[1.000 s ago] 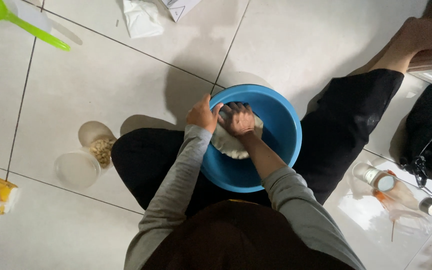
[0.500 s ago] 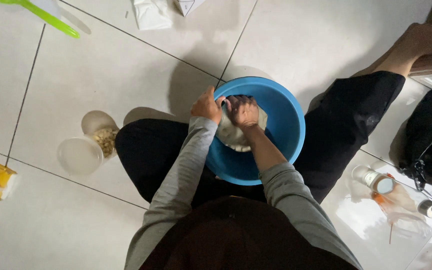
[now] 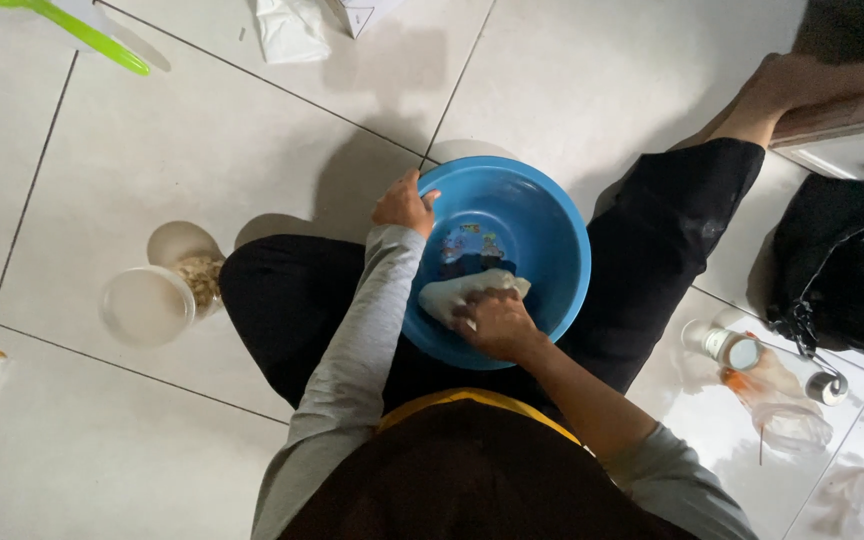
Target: Kneading a ball of dough in a blue plastic bowl while sitting on a tiled floor.
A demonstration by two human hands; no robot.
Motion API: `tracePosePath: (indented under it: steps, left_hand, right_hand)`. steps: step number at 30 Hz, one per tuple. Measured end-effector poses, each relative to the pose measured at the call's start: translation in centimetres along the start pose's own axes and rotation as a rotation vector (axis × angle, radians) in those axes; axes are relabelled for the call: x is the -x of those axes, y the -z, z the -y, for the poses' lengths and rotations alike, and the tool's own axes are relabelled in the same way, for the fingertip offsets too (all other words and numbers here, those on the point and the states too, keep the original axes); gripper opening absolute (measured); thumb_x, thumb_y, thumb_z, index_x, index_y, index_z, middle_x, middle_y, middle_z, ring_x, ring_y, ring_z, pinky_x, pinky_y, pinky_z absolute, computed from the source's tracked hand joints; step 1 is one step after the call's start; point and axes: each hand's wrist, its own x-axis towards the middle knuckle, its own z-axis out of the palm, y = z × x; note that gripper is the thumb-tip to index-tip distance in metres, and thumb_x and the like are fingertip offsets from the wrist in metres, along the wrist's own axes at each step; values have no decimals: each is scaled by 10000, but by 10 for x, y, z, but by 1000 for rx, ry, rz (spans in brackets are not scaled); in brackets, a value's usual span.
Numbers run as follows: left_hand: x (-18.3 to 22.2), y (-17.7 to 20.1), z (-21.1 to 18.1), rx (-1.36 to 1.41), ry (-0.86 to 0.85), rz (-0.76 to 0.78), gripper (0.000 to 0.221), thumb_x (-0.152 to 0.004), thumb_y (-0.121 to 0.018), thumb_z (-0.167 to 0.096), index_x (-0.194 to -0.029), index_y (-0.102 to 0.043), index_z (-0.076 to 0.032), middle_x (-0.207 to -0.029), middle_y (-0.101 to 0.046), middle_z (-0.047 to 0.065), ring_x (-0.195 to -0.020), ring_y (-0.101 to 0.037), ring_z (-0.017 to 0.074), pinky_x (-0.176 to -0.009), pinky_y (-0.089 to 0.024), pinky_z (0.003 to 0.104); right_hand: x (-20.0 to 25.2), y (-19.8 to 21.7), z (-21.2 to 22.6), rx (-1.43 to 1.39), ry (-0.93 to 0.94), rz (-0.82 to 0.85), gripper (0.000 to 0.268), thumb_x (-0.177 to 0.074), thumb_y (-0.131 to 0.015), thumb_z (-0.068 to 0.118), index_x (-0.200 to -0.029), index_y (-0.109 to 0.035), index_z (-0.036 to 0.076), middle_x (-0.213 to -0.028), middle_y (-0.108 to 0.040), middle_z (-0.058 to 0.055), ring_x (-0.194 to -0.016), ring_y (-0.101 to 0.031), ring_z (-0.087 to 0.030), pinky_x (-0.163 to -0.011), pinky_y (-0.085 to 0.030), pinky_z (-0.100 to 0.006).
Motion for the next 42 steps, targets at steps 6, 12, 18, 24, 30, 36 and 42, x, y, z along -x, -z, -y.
tracePosePath:
  steps: [6, 12, 18, 24, 30, 36, 42]
  left_hand:
    - [11, 21, -15, 45, -2, 2, 523, -1020, -627, -478, -1380, -606, -98, -1221, -733, 121, -1064, -734, 356, -850, -617, 553]
    - [15, 31, -16, 23, -46, -32, 436, -1004, -632, -482, -1246, -637, -119, -1041, -746, 117, -944, -752, 347, -786, -631, 562]
    - [21, 33, -16, 4, -14, -7, 499, -1030, -607, -490, -1355, -600, -112, -1149, -742, 128, -1009, -749, 350, -803, -629, 525]
    - [28, 46, -15, 8, -15, -28, 498, -1036, -599, -489, -1363, -583, -114, -1149, -733, 126, -1025, -744, 346, -831, -627, 517]
    - [22, 34, -12, 57, 11, -70, 472, -1016, -638, -445, -1342, -577, -109, -1107, -728, 128, -1013, -741, 365, -824, -623, 501]
    - [24, 36, -12, 16, -14, -85, 440, -999, -651, -434, -1296, -584, -116, -1057, -731, 130, -985, -748, 343, -827, -628, 519]
    - [16, 23, -3, -24, -10, -80, 519, -1008, -620, -503, -1361, -560, -126, -1084, -727, 115, -986, -749, 332, -815, -624, 515]
  right_hand:
    - [-71, -176, -50, 340, 140, -1073, 367, -977, -605, 488, -938, -654, 126, -997, -641, -237, -1087, -625, -492, -955, -431, -796]
    - [-150, -124, -55, 549, -22, -1303, 565, -1025, -478, 635, -807, -626, 136, -746, -600, -136, -708, -649, -318, -819, -534, -700]
    - [-171, -82, -84, 111, -81, -930, 387, -1008, -536, 491, -765, -702, 239, -730, -662, 15, -722, -665, -230, -710, -505, -468]
    - [-179, -39, -77, -4, -268, -888, 288, -1043, -432, 323, -1161, -658, 189, -1178, -693, 10, -1055, -615, -221, -904, -406, -508]
    - [-172, -35, -73, -221, -273, -566, 321, -1068, -445, 502, -1145, -679, 297, -996, -739, -25, -1057, -701, -283, -952, -481, -540]
    - [-166, -5, -17, 224, -197, -166, 309, -780, -550, 376, -979, -752, 253, -886, -751, -27, -890, -724, -293, -931, -334, -597]
    - [-98, -24, -14, 182, 47, -466, 313, -741, -683, 431, -913, -723, 172, -1172, -637, -65, -1200, -570, -338, -1010, -354, -664]
